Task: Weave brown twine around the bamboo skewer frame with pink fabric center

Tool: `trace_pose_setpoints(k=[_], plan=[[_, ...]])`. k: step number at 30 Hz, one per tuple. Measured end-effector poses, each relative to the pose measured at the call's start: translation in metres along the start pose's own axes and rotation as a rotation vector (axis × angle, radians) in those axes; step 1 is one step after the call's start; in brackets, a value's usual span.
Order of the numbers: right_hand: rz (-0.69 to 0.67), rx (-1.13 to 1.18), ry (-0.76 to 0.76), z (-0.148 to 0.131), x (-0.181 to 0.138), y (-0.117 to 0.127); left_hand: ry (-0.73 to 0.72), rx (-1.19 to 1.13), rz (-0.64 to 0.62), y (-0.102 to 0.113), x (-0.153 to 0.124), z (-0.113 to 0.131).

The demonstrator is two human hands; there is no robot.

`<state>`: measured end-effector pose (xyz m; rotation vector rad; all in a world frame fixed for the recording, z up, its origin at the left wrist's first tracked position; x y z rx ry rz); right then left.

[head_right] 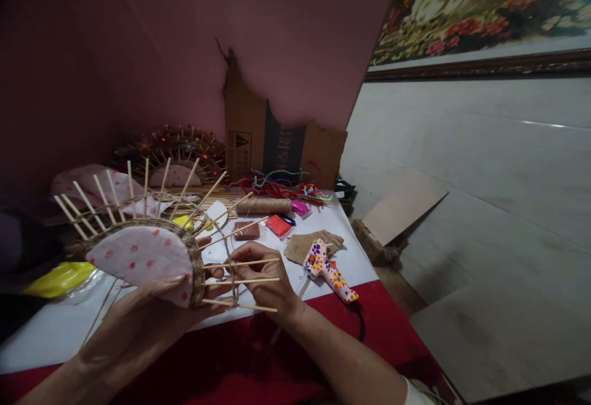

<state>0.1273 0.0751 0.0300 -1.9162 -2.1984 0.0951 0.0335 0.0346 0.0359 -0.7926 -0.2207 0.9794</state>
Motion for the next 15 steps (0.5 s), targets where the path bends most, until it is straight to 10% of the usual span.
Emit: trace_pose_setpoints(k=[15], plan=[[0.003,0.002,-0.027,0.006,0.001,0.000,-0.009,-0.033,0.056,0.014,0.004,-0.004]])
Point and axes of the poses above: each hand's wrist, its own x-axis towards the middle knuckle, its own y-axis out of the back of the hand, z = x × y, the point moved 10 cm from there along x, towards the middle knuckle, and after that the axes turned 5 degrees about x, right-handed, at the moved point
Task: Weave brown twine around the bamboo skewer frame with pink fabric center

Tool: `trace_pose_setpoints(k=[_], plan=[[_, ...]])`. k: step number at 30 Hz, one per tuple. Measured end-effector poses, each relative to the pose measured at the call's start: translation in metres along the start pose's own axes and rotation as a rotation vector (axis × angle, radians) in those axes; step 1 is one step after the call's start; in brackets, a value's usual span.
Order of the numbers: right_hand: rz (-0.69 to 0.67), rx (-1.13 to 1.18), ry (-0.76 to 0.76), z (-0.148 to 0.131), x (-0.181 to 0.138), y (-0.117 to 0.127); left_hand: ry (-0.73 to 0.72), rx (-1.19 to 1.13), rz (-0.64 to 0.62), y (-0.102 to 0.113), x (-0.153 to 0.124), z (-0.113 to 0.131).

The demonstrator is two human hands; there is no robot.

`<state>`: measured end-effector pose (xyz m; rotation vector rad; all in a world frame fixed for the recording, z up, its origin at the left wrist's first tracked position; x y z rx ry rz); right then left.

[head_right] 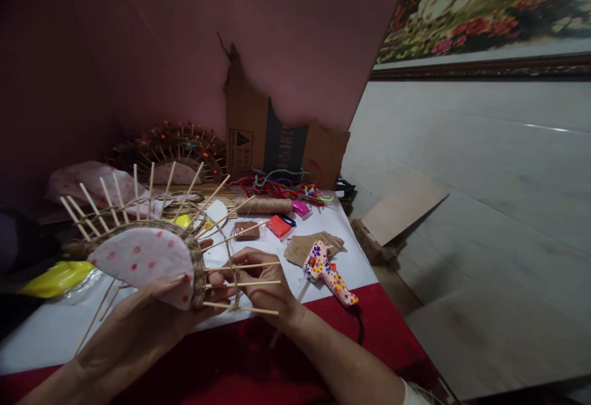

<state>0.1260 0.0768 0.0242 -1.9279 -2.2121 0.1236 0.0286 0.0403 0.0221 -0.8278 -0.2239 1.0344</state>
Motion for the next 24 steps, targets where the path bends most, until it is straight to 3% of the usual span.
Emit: trace_pose_setpoints(k=[8,17,21,24], plan=[[0.023,-0.070,0.148,-0.020,0.008,0.014,0.009,0.002,-0.013,0.003,-0.002,0.003],[0.185,-0.426,0.430,-0.052,0.002,0.041,-0.011,0.060,-0.150,0.001,-0.003,0.000],[0.226,-0.466,0.442,-0.058,0.004,0.051,-0.036,0.055,-0.239,-0.003,-0.004,-0.002],[0.270,-0.451,0.438,-0.062,0.004,0.060,-0.026,0.068,-0.238,-0.001,-0.002,-0.005]])
Point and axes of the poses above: each hand's wrist, its own x-axis towards the middle knuckle, its own y-axis out of the back of the hand, z = x × y, the point moved 10 cm from there along x, towards the middle knuckle, and after that the axes turned 5 degrees about x, right-handed, at the moved point
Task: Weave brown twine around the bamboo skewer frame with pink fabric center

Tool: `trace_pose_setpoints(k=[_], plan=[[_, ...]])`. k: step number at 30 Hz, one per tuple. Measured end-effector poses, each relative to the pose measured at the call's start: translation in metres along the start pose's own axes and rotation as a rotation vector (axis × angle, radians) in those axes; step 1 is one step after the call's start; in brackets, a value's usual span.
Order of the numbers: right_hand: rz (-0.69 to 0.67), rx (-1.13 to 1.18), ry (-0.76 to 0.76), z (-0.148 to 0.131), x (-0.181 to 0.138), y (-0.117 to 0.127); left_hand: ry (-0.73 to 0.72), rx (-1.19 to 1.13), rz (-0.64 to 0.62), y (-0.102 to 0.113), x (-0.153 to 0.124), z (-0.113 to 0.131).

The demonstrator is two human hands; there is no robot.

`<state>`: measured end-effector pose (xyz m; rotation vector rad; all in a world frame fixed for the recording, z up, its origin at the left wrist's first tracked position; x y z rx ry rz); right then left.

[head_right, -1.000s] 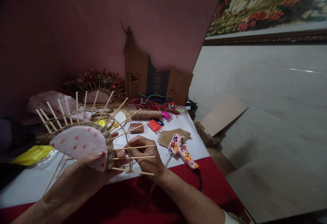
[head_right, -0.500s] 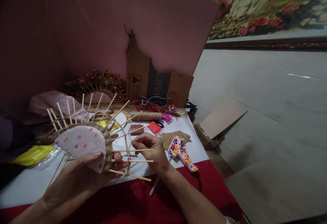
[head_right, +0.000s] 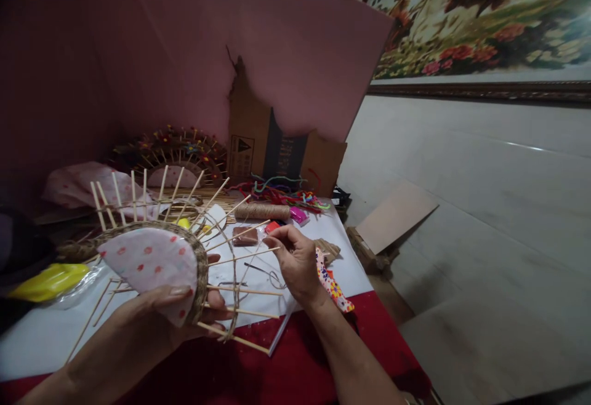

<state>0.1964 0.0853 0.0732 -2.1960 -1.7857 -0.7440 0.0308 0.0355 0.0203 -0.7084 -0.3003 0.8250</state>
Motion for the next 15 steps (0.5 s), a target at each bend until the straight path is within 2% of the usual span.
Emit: trace_pose_setpoints(k=[7,15], plan=[[0.033,-0.035,0.011,-0.003,0.001,0.011,0.071,0.063,0.088,0.010,-0.001,-0.007],[-0.059,-0.114,0.141,-0.023,0.000,0.011,0.160,0.144,0.125,0.011,-0.003,-0.015]])
Point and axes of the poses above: each hand's wrist, its own x-axis towards the middle knuckle, its own y-axis out of the back of the hand, z = x × y, the point moved 10 cm from there along x, towards the middle knuckle, and after that the axes turned 5 degrees about x, right-handed, at the moved point
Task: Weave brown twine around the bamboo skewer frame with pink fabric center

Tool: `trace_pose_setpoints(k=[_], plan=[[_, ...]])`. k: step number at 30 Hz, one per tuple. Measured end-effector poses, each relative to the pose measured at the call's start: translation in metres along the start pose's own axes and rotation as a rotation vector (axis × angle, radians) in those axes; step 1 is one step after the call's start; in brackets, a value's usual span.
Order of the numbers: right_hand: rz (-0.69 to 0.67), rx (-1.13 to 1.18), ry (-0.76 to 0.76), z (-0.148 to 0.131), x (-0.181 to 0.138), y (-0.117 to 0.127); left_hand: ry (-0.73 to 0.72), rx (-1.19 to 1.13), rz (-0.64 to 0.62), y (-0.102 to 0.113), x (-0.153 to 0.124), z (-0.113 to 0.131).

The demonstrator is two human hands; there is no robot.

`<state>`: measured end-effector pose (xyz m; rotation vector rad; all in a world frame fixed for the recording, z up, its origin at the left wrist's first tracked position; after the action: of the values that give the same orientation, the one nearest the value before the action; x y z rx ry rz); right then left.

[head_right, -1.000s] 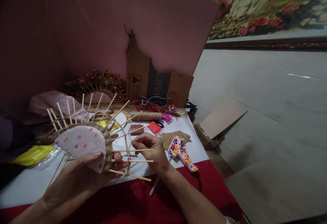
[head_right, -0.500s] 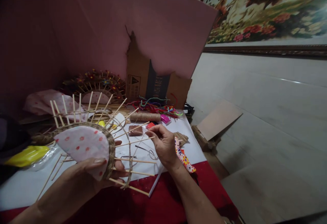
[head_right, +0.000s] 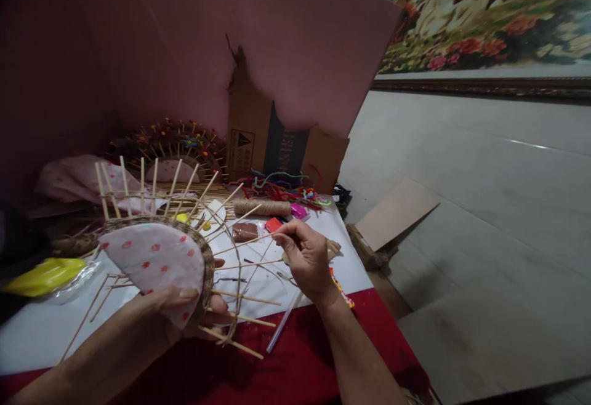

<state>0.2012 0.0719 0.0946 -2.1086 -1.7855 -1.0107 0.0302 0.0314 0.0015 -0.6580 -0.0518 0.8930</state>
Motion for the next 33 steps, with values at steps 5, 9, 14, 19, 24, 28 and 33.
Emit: trace_pose_setpoints(k=[5,9,14,19,24,28,33], plan=[[-0.008,-0.052,0.069,-0.009,0.000,0.000,0.059,0.064,0.029,0.003,0.001,-0.009],[-0.034,-0.026,0.011,-0.003,0.002,0.000,0.060,0.115,-0.061,-0.001,0.001,-0.009],[-0.152,0.256,-0.161,0.013,0.006,-0.006,0.120,0.100,-0.110,-0.005,-0.003,-0.011],[-0.240,0.458,-0.262,0.019,0.003,-0.014,0.182,0.017,-0.237,-0.019,-0.007,-0.012],[-0.297,0.442,-0.277,0.017,-0.003,-0.030,0.163,-0.060,-0.248,-0.023,-0.008,-0.003],[-0.280,0.466,-0.414,0.029,-0.012,-0.046,0.146,-0.094,-0.223,-0.023,-0.008,-0.001],[-0.236,0.453,-0.484,0.039,-0.019,-0.057,0.133,-0.090,-0.193,-0.020,-0.004,-0.002]])
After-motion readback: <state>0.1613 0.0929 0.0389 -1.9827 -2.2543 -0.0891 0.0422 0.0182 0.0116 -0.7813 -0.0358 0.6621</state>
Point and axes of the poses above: each hand's wrist, its own x-axis towards the middle knuckle, its own y-axis out of the back of the hand, z = x × y, the point moved 10 cm from there along x, towards the middle knuckle, and after that the axes turned 5 degrees about x, right-handed, at the moved point
